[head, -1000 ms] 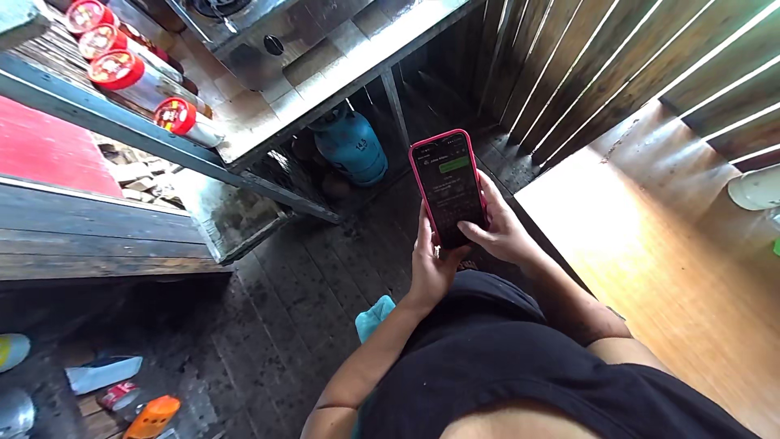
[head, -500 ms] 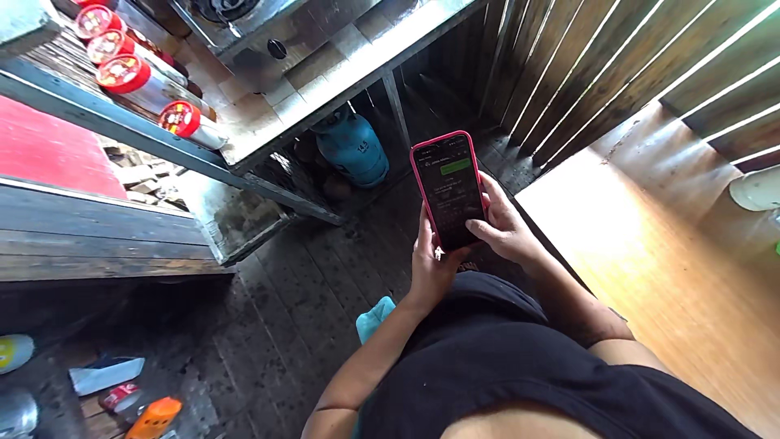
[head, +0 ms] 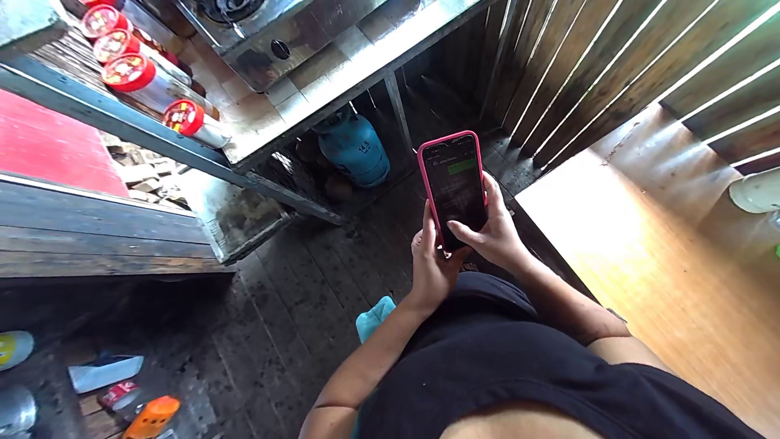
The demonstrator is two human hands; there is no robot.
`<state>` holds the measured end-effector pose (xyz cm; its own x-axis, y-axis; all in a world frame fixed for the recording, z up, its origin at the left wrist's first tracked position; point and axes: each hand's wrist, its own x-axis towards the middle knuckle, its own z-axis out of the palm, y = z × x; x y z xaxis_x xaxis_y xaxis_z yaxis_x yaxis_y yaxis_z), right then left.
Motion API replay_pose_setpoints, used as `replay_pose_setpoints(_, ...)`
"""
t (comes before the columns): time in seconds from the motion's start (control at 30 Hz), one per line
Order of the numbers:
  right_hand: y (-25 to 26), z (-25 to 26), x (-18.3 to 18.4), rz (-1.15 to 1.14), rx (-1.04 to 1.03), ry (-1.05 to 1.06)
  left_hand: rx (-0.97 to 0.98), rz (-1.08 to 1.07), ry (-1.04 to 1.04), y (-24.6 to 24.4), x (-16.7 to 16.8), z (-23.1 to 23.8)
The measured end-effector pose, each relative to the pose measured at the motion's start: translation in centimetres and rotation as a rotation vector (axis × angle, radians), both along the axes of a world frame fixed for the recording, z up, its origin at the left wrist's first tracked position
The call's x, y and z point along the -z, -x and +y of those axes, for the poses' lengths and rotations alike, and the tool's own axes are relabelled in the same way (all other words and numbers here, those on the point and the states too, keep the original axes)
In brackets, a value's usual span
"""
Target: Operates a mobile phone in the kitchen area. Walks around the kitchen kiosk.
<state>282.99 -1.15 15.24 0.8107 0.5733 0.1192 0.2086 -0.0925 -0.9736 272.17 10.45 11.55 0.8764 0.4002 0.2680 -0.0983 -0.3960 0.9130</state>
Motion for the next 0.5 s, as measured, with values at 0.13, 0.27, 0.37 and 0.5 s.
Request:
replay_pose_setpoints(0.13, -0.9, -0.9, -0.7, 0.179, -0.199, -0.173, 0.047, 0.039, 0.126, -0.1, -0.6, 0.3)
replay_pose_setpoints(0.27, -1.2, -1.4, -0.9, 0.264, -0.224, -0.172, 0.137, 0.027, 0.305, -0.1, -0.9, 0.4)
replay_pose_setpoints(0.37, -1.2, -1.2, -0.6, 0.221, -0.193, -0.142, 0.157, -0.001, 0.327, -0.1, -0.6, 0.5)
replay_pose_setpoints(0.5, -1.6, -1.8, -0.8, 0.3, -0.345, -0.216, 0.146, 0.029, 0.353, -0.1, -0.8, 0.6)
